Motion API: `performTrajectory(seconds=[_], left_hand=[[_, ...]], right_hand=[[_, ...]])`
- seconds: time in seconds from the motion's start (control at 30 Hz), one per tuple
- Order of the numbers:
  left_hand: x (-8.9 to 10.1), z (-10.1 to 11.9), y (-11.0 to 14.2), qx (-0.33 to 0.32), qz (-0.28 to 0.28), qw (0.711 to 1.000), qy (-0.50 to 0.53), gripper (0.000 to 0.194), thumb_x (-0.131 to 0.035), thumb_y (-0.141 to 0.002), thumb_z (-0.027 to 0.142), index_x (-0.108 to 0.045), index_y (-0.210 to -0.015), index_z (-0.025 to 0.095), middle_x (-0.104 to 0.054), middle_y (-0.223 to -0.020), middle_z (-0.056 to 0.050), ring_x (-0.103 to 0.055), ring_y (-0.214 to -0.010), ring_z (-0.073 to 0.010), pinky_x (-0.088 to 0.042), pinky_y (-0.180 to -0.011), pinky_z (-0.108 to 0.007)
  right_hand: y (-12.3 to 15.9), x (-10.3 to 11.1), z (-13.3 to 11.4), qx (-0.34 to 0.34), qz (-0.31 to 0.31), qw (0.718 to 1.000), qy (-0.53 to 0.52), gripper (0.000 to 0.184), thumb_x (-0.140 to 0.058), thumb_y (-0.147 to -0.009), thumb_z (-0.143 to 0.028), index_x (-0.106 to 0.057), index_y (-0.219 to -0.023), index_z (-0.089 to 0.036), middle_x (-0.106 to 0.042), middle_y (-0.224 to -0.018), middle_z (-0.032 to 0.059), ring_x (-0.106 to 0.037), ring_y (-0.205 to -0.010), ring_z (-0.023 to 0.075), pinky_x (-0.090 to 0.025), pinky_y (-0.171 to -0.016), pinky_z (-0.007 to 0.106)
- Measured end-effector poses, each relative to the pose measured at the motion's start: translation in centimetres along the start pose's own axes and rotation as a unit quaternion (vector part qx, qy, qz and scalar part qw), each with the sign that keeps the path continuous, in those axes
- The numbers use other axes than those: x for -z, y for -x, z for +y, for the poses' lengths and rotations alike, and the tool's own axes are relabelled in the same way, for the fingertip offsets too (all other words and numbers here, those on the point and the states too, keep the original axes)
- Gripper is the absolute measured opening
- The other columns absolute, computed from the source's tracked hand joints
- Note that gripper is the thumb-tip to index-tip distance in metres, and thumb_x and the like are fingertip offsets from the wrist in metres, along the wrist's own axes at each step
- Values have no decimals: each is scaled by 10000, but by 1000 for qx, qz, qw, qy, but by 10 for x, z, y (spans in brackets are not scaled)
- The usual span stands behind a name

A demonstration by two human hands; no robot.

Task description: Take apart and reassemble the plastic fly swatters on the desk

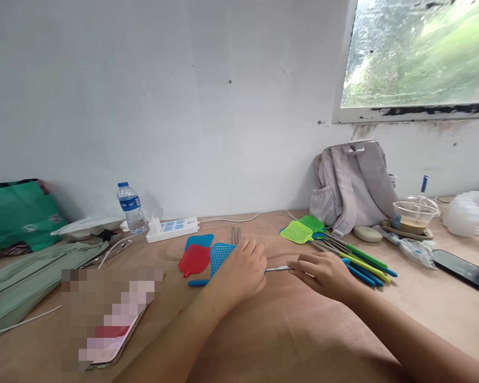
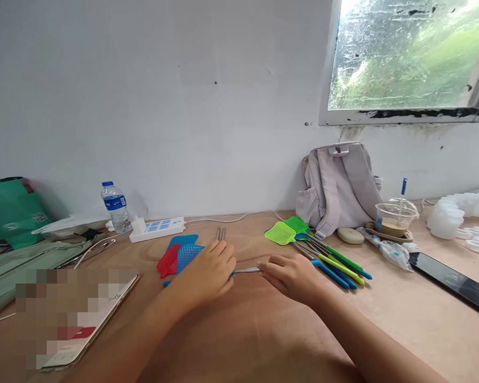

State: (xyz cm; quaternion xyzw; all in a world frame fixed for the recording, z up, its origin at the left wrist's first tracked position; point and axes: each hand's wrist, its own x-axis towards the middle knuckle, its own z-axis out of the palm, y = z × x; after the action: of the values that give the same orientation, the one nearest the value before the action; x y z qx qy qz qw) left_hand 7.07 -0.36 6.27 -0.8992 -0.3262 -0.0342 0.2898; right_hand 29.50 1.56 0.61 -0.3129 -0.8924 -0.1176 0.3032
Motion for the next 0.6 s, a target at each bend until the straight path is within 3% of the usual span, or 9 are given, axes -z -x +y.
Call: performTrajectory(seconds=[0.17,0.37,0.6], left_hand=[[-3,2,-3,22,0,1000,-6,133,-469,-769,213,-565,-741,126,-514,-784,-98,-444,-789,-237,-314,-714,-369],[4,7,-7,19,18,999,-27,137,-460,-776,194,-573,-749,122,-512,-770,-97,-445,-777,-235,-305,-680,-359],[5,15,-6,15,37,996,-76,142,-444,-759,103,-560,-682,134,-494,-692,-64,-448,-728,-203,-292,-632,-330]], right_hand=[[-3,9,-5,-6,19,999,41,176,-487,-826,-288,-629,-926,-261,-657,-701,15,-561,-576,125,-307,-498,241],[-8,8,-17,-70,2,996,-63,153,-481,-828,-309,-611,-871,-242,-655,-692,7,-550,-538,110,-332,-489,223],[-6,3,-17,-51,0,994,-93,163,-453,-846,-277,-590,-887,-198,-651,-730,26,-566,-622,110,-356,-554,215]])
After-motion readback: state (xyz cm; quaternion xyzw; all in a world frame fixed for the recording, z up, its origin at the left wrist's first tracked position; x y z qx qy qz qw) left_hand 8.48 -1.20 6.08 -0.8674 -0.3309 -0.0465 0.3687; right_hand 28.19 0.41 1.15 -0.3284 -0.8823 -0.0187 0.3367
